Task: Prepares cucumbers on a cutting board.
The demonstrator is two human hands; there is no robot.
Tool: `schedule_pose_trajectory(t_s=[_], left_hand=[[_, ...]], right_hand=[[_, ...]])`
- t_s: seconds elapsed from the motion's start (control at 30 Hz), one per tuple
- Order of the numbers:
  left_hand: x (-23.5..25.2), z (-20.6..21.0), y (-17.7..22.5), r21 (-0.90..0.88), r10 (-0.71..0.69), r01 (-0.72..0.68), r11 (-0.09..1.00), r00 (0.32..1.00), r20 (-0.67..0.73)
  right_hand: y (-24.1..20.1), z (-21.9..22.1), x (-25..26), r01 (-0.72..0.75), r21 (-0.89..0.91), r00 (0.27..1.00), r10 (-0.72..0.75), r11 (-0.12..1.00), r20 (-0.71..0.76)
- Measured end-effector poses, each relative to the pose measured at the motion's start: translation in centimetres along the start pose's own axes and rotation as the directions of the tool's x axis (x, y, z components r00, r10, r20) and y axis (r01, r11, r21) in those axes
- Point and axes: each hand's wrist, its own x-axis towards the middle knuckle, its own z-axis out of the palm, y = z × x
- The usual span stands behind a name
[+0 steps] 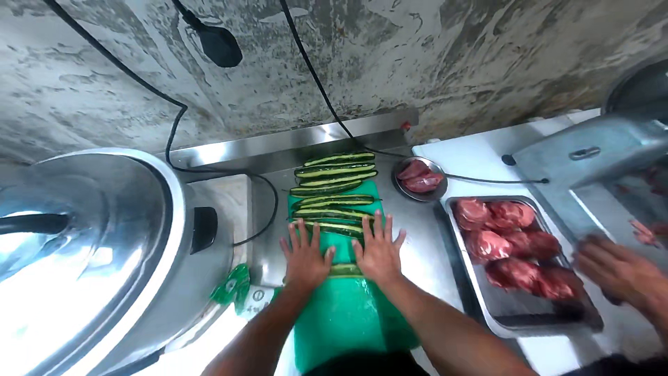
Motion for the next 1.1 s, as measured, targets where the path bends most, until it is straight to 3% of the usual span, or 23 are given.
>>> schedule_pose_trajectory(t_s=[0.1, 0.27, 0.33, 0.5, 0.6, 0.67, 0.77, 0.87, 0.97, 1.03, 1.1], left_hand=[[-0.6, 0.3, 0.1, 0.014, 0.020, -0.020, 1.000, 1.000, -0.021], [-9.9, 3.7, -0.5, 0.025, 0.223, -0.223, 0.974, 0.948, -0.229], [-9.4, 3.6, -0.7, 0.055, 0.249, -0.243, 0.968, 0.937, -0.246], [0.2, -0.1, 0.6, -0.002, -0.024, 0.024, 1.000, 0.999, 0.048], [-2.6, 0.6, 0.5, 0.010, 0.023, -0.023, 1.000, 1.000, -0.012], [-7.3, 2.5, 0.1, 0.021, 0.152, -0.150, 0.988, 0.975, -0.160], [-11.2, 4.2, -0.7, 0.033, 0.288, -0.290, 0.957, 0.923, -0.256], [-7.1, 2.9, -0.5, 0.037, 0.228, -0.226, 0.974, 0.956, -0.186], [-0.9, -0.1, 0.6, -0.014, 0.031, -0.031, 0.999, 0.999, 0.039], [-0.5, -0.2, 0.7, -0.012, 0.002, -0.001, 1.000, 0.998, 0.059], [-3.3, 0.7, 0.3, -0.009, 0.071, -0.072, 0.997, 0.997, -0.023]], right_hand=[[-0.2, 0.0, -0.6, 0.048, -0.040, 0.999, -0.048, 0.998, 0.011], [0.9, 3.1, -10.5, 0.302, -0.082, 0.948, -0.308, 0.950, -0.076], [1.1, 2.8, -9.8, 0.346, -0.084, 0.934, -0.352, 0.934, -0.066], [-0.4, -0.4, 0.6, 0.039, -0.014, 0.998, -0.038, 0.999, 0.050], [-0.5, 0.2, -2.6, 0.099, -0.032, 0.994, -0.097, 0.995, 0.050], [0.3, 2.0, -7.6, 0.200, -0.035, 0.980, -0.200, 0.979, -0.014], [1.4, 3.8, -11.6, 0.309, -0.029, 0.945, -0.310, 0.951, -0.107], [0.6, 1.9, -7.5, 0.249, -0.021, 0.968, -0.249, 0.968, -0.004], [-0.8, -0.5, -0.8, 0.041, 0.027, 0.994, -0.044, 0.999, 0.102], [-0.9, -0.5, 0.0, 0.008, 0.019, 0.996, -0.010, 1.000, 0.087], [-0.5, 0.1, -2.9, 0.076, 0.007, 0.994, -0.076, 0.997, 0.074]])
